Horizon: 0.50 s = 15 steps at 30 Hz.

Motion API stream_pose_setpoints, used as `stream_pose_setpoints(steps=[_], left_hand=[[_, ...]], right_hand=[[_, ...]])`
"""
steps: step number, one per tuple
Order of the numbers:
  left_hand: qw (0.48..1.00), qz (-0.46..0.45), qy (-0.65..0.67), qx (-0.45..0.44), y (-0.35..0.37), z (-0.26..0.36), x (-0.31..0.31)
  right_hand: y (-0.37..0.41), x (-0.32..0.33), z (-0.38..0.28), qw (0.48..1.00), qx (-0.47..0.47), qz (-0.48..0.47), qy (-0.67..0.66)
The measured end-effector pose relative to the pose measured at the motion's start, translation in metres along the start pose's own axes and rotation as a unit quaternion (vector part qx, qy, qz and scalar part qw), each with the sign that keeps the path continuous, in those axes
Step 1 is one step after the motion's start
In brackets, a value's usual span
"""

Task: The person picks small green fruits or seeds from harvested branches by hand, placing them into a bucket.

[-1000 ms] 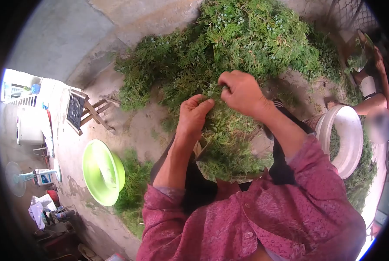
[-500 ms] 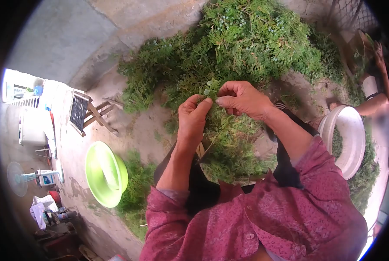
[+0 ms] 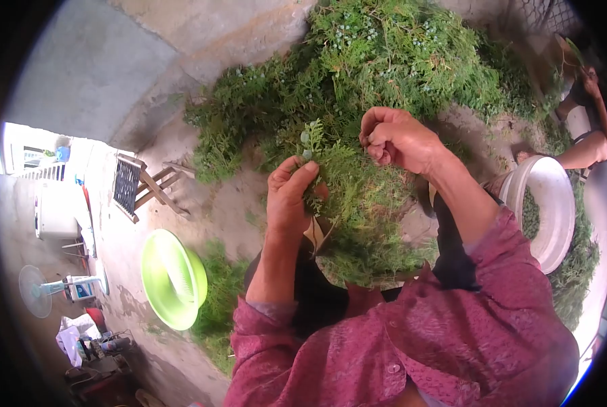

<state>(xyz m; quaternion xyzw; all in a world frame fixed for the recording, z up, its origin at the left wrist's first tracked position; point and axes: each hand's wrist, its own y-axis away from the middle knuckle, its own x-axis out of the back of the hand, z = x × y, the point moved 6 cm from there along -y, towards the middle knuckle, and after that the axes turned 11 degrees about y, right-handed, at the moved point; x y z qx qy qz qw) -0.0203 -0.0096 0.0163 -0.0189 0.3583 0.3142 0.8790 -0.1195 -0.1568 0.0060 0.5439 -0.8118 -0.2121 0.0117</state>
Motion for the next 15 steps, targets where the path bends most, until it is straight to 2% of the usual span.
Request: stream_pose_setpoints(steps=[3, 5, 9, 12, 15], left_hand=[[1.000, -0.021, 0.005, 0.015, 0.002, -0.004, -0.005], [0.999, -0.044, 0.002, 0.022, 0.002, -0.006, -0.012], [0.999, -0.025, -0.012, 0.039, -0.002, -0.012, -0.006], [0.996, -0.053, -0.066, 0.042, 0.000, -0.014, -0.008], [0.990, -0.062, -0.118, 0.055, 0.004, -0.012, -0.016]], right_hand=[[0.005, -0.004, 0.002, 0.998, 0.001, -0.006, -0.067], [0.008, -0.022, 0.011, 0.994, -0.042, -0.057, -0.086], [0.012, -0.027, 0.010, 0.992, -0.015, -0.088, -0.088], [0.003, 0.005, -0.002, 0.999, 0.022, -0.039, -0.031], [0.008, 0.008, -0.007, 0.999, 0.026, -0.035, -0.028]])
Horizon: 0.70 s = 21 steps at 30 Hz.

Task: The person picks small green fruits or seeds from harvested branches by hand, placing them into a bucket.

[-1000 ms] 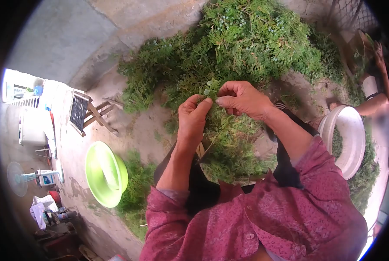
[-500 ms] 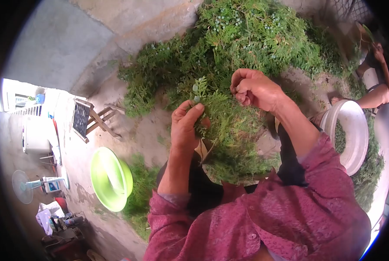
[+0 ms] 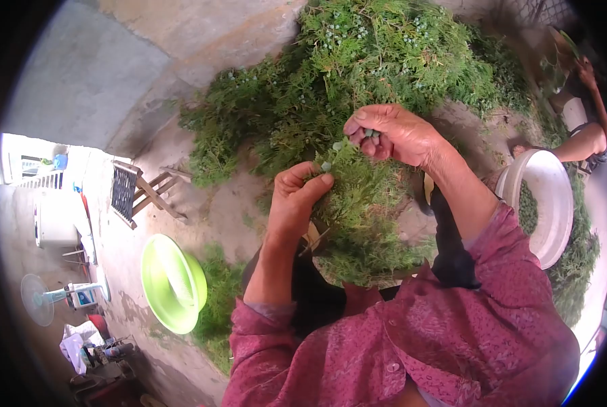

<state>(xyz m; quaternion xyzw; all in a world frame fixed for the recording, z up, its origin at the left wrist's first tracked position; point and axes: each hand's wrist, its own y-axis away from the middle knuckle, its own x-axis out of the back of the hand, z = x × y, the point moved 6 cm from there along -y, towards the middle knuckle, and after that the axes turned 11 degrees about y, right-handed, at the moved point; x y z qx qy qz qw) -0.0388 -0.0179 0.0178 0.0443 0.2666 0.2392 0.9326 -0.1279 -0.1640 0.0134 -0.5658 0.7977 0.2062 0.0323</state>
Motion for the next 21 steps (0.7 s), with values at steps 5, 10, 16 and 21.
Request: stream_pose_setpoints(steps=[5, 10, 16, 21], left_hand=[[0.997, -0.036, -0.055, 0.032, 0.003, -0.003, -0.006], [0.997, -0.025, -0.071, 0.027, 0.002, -0.006, -0.001], [0.995, -0.011, -0.091, 0.027, 0.002, -0.005, 0.006], [0.994, -0.001, -0.098, 0.038, 0.007, -0.001, -0.001]], right_hand=[[0.007, -0.019, 0.001, 0.993, -0.042, -0.061, 0.090], [0.007, -0.016, 0.004, 0.993, -0.043, -0.070, 0.084], [0.006, -0.016, 0.006, 0.994, -0.034, -0.082, 0.062], [-0.008, 0.020, 0.008, 0.997, -0.005, 0.047, 0.058]])
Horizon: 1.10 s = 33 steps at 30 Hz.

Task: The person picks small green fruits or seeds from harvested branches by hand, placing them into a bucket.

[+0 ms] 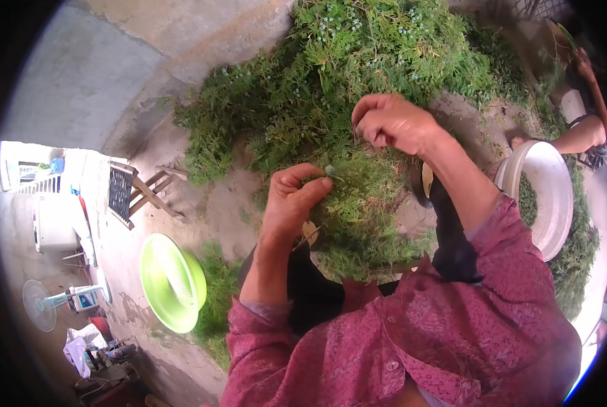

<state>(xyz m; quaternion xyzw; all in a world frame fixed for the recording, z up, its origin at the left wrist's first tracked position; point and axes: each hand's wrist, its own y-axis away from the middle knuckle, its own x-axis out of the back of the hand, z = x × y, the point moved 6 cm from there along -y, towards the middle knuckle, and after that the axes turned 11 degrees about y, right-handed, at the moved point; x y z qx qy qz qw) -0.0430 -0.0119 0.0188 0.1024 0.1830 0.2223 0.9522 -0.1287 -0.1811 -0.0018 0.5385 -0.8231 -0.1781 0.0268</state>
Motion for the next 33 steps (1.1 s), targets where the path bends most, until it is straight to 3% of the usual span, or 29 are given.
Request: stream_pose_setpoints(steps=[1, 2, 4, 6, 9, 10, 12, 15, 17, 19, 20, 21, 22, 23, 24, 26, 28, 33], left_hand=[[1.000, 0.006, 0.002, 0.003, -0.002, -0.002, 0.006], [1.000, 0.014, 0.005, 0.005, -0.003, -0.004, 0.011], [0.999, 0.031, 0.004, 0.005, -0.005, -0.005, 0.009], [0.999, 0.046, 0.000, 0.009, -0.009, -0.008, 0.008], [0.999, 0.032, -0.041, -0.008, -0.013, -0.009, 0.007], [0.999, 0.026, -0.043, -0.012, -0.014, -0.009, 0.006], [0.999, 0.021, -0.046, -0.012, -0.016, -0.012, 0.007], [0.998, 0.017, -0.055, -0.030, -0.020, -0.014, 0.009], [0.999, 0.027, 0.025, -0.011, -0.021, -0.013, 0.009], [0.995, 0.039, 0.087, -0.007, -0.019, -0.007, 0.008], [0.988, 0.049, 0.149, -0.008, -0.018, -0.004, 0.009], [0.986, 0.036, 0.162, -0.013, -0.018, 0.000, 0.012], [0.987, 0.034, 0.159, -0.014, -0.021, 0.002, 0.018], [0.969, -0.038, 0.242, -0.045, -0.025, 0.006, 0.019], [0.938, -0.109, 0.321, -0.077, -0.027, 0.014, 0.020], [0.933, -0.107, 0.335, -0.079, -0.031, 0.020, 0.025], [0.913, -0.019, 0.398, -0.088, -0.033, 0.021, 0.033], [0.878, 0.003, 0.472, -0.081, -0.041, 0.019, 0.042]], right_hand=[[0.004, -0.001, -0.009, 0.992, 0.026, -0.023, -0.120], [0.008, -0.003, -0.015, 0.992, 0.025, -0.026, -0.117], [0.017, -0.015, -0.024, 0.963, 0.000, -0.077, -0.259], [0.017, -0.028, -0.020, 0.972, -0.028, -0.089, -0.216], [0.015, -0.041, -0.015, 0.992, -0.002, -0.075, 0.105], [0.010, -0.043, -0.008, 0.992, -0.002, -0.076, 0.105], [0.005, -0.047, -0.016, 0.934, 0.197, -0.030, 0.296], [0.013, -0.051, -0.021, 0.926, 0.159, -0.019, 0.342], [0.011, -0.052, -0.013, 0.925, 0.142, -0.006, 0.353], [0.010, -0.046, -0.023, 0.857, 0.291, 0.129, 0.406], [0.008, -0.038, -0.026, 0.857, 0.291, 0.131, 0.404], [-0.001, -0.021, -0.019, 0.958, 0.170, 0.078, 0.219], [-0.001, -0.015, -0.011, 0.999, 0.041, 0.020, 0.022], [0.004, -0.013, -0.022, 0.994, 0.071, -0.006, -0.077], [0.007, -0.014, -0.025, 0.994, 0.073, -0.009, -0.075], [0.010, -0.013, -0.028, 0.984, 0.085, 0.022, -0.155], [0.006, -0.018, -0.022, 0.986, 0.082, -0.006, -0.144], [0.005, -0.045, -0.007, 0.995, 0.010, -0.075, -0.072]])
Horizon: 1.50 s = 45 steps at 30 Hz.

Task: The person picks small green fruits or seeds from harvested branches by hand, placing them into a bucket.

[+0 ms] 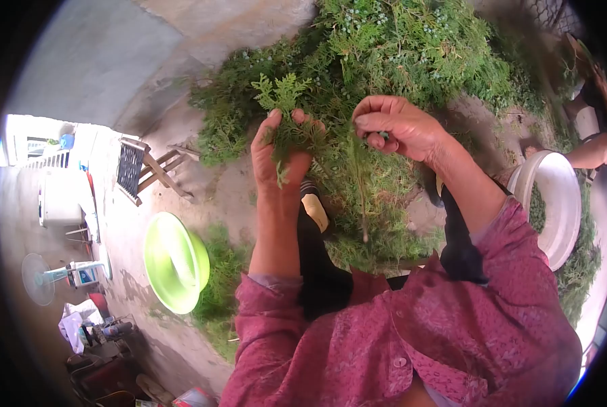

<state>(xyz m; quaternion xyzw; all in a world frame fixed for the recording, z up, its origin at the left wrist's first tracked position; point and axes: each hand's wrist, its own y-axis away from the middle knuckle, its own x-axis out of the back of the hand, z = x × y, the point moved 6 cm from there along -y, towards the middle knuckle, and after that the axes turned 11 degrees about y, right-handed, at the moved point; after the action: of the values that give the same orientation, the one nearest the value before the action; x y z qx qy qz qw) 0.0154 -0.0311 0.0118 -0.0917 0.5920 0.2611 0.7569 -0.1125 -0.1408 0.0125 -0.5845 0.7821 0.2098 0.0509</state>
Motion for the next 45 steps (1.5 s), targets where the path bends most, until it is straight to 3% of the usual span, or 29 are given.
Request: stream_pose_setpoints(steps=[2, 6, 9, 11, 12, 14, 16, 17, 19, 23, 25, 27, 28, 29, 30, 31, 32, 33, 35, 37, 38, 39, 40, 41, 42, 44, 45], left_hand=[[0.997, -0.055, 0.045, 0.026, -0.004, -0.001, 0.001], [0.998, -0.040, 0.036, 0.017, -0.006, 0.004, 0.004], [0.995, -0.052, 0.079, -0.011, -0.005, 0.018, -0.002], [0.973, -0.120, 0.189, 0.048, -0.004, 0.026, -0.010], [0.973, -0.116, 0.197, 0.033, -0.002, 0.031, -0.011], [0.967, -0.156, 0.199, 0.031, 0.001, 0.037, -0.021], [0.959, -0.197, 0.200, 0.029, 0.002, 0.041, -0.028], [0.955, -0.213, 0.202, 0.032, 0.003, 0.043, -0.031], [0.951, -0.229, 0.204, 0.032, 0.003, 0.047, -0.032], [0.950, -0.223, 0.219, 0.000, 0.007, 0.065, -0.025], [0.955, -0.218, 0.200, -0.024, 0.010, 0.077, -0.022], [0.990, -0.040, 0.051, -0.128, 0.013, 0.095, 0.004], [0.989, -0.007, -0.035, -0.142, 0.017, 0.100, 0.000], [0.989, -0.011, -0.037, -0.142, 0.019, 0.096, -0.006], [0.935, 0.132, -0.181, -0.275, 0.029, 0.106, -0.001], [0.822, 0.267, -0.314, -0.392, 0.047, 0.110, -0.012], [0.823, 0.262, -0.315, -0.394, 0.046, 0.104, -0.014], [0.764, 0.237, -0.417, -0.431, 0.047, 0.101, -0.026], [0.612, 0.178, -0.596, -0.488, 0.047, 0.088, -0.045], [0.423, 0.115, -0.737, -0.514, 0.043, 0.061, -0.057], [0.622, 0.106, -0.636, -0.444, 0.031, 0.052, -0.041], [0.787, 0.091, -0.500, -0.349, 0.017, 0.038, -0.024], [0.859, 0.104, -0.415, -0.281, 0.004, 0.029, -0.004], [0.916, 0.114, -0.323, -0.207, -0.006, 0.019, 0.012], [0.916, 0.114, -0.322, -0.208, -0.009, 0.017, 0.018], [0.947, 0.191, -0.241, -0.097, -0.010, 0.003, 0.035], [0.947, 0.191, -0.241, -0.099, -0.010, 0.004, 0.035]], right_hand=[[-0.003, -0.008, 0.005, 1.000, -0.013, -0.007, 0.021], [-0.012, -0.012, 0.012, 0.997, -0.014, 0.000, 0.082], [-0.019, 0.000, 0.027, 0.989, -0.071, 0.022, 0.129], [-0.026, 0.022, 0.045, 0.977, -0.095, 0.107, 0.160], [-0.029, 0.025, 0.056, 0.976, -0.096, 0.107, 0.163], [-0.030, 0.029, 0.084, 0.927, -0.180, 0.092, 0.316], [-0.022, 0.010, 0.112, 0.919, -0.229, -0.003, 0.322], [-0.019, 0.003, 0.118, 0.918, -0.228, -0.001, 0.324], [-0.010, -0.032, 0.138, 0.945, -0.315, -0.091, 0.015], [-0.016, -0.047, 0.131, 0.954, -0.265, -0.126, -0.059], [-0.023, -0.037, 0.121, 0.972, -0.226, -0.053, 0.022], [-0.024, -0.039, 0.101, 0.982, -0.169, -0.027, 0.083], [-0.025, -0.037, 0.090, 0.983, -0.117, -0.002, 0.143], [-0.024, -0.036, 0.088, 0.983, -0.113, -0.001, 0.143], [-0.025, -0.032, 0.081, 0.977, -0.074, 0.028, 0.198], [-0.025, -0.028, 0.073, 0.966, -0.033, 0.057, 0.252], [-0.024, -0.026, 0.069, 0.966, -0.028, 0.059, 0.251], [-0.020, -0.023, 0.060, 0.953, 0.017, 0.076, 0.291], [-0.018, -0.021, 0.050, 0.937, 0.065, 0.095, 0.331], [-0.016, -0.018, 0.045, 0.931, 0.106, 0.122, 0.327], [-0.015, -0.018, 0.045, 0.931, 0.107, 0.121, 0.328], [-0.015, -0.017, 0.044, 0.930, 0.096, 0.137, 0.326], [-0.014, -0.016, 0.043, 0.929, 0.086, 0.153, 0.325], [-0.012, -0.017, 0.040, 0.929, 0.087, 0.153, 0.325], [-0.009, -0.018, 0.032, 0.912, 0.115, 0.175, 0.353], [-0.005, -0.018, 0.025, 0.892, 0.144, 0.195, 0.382], [-0.003, -0.017, 0.023, 0.884, 0.156, 0.214, 0.386]])
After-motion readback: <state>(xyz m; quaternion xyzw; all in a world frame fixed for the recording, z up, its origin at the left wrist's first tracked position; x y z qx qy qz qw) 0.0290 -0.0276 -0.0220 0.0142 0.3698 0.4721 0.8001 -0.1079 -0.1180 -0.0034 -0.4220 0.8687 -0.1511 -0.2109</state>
